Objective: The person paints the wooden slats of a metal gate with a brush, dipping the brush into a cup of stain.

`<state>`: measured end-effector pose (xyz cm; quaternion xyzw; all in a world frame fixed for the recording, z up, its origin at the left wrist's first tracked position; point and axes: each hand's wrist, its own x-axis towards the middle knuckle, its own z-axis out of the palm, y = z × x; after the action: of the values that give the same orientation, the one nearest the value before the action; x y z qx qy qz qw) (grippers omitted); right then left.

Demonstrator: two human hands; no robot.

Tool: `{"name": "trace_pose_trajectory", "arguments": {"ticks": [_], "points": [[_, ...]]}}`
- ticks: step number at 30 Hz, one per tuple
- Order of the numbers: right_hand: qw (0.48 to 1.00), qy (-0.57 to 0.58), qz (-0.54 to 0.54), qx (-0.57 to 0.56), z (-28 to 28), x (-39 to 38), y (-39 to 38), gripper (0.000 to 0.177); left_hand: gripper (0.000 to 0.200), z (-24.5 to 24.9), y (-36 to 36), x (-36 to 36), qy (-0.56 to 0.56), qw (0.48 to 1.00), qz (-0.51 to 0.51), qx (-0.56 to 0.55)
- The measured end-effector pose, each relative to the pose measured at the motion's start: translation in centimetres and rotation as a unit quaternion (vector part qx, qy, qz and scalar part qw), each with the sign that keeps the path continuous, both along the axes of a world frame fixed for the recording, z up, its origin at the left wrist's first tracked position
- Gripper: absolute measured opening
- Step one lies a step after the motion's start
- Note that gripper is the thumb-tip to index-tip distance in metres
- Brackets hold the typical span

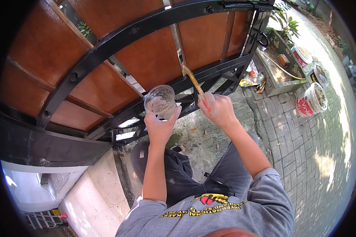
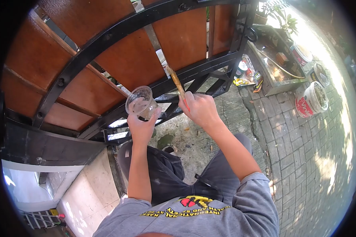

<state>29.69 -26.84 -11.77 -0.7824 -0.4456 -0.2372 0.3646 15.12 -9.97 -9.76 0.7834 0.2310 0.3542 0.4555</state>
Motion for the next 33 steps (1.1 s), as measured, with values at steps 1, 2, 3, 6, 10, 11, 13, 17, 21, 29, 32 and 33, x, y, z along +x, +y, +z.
{"name": "trace_pose_trajectory", "arguments": {"ticks": [1,2,3,6,10,11,13,17,21,29,32,33], "points": [[1.0,0.006,0.004,0.001,0.0,0.0,-0.3,0.018,0.064,-0.1,0.0,-0.1,0.001,1.0,-0.003,0.004],[1.0,-0.002,-0.005,0.027,0.2,0.0,-0.5,0.02,0.064,-0.3,0.0,-0.2,0.0,1.0,-0.003,0.007],[0.998,-0.012,-0.014,0.054,0.6,0.1,-0.6,0.022,0.064,-0.4,0.1,-0.1,-0.002,1.0,-0.002,0.011],[0.99,0.003,-0.058,0.128,1.4,1.1,-1.0,0.02,0.065,0.1,-0.1,-0.2,-0.001,1.0,0.001,0.005],[0.971,0.083,-0.069,0.213,3.1,2.5,-1.4,0.012,0.066,0.4,-0.4,-0.3,0.002,1.0,-0.002,-0.011],[0.969,0.077,-0.057,0.226,3.4,2.5,-1.1,0.011,0.066,0.3,-0.3,-0.2,0.003,1.0,-0.001,-0.001],[0.965,0.067,-0.033,0.251,3.7,2.3,-0.3,0.01,0.066,-0.2,-0.2,-0.2,0.006,1.0,0.0,0.017],[0.952,0.15,0.053,0.26,5.2,2.2,0.8,0.009,0.065,0.1,-0.4,-0.5,0.011,1.0,0.004,-0.015],[0.907,0.253,0.02,0.335,5.4,5.8,0.3,0.028,0.064,0.1,-0.3,-1.0,0.02,1.0,0.016,0.003],[0.811,0.384,0.113,0.426,3.3,3.1,4.2,0.038,0.063,0.0,0.0,-1.1,0.005,1.0,0.02,-0.014],[0.791,0.447,0.128,0.399,3.2,1.8,4.1,0.038,0.063,0.0,0.2,-0.6,-0.01,1.0,0.013,-0.025],[0.816,0.409,0.102,0.395,2.9,2.2,3.6,0.037,0.063,-0.2,0.4,-0.4,-0.01,1.0,0.009,-0.015]]}}
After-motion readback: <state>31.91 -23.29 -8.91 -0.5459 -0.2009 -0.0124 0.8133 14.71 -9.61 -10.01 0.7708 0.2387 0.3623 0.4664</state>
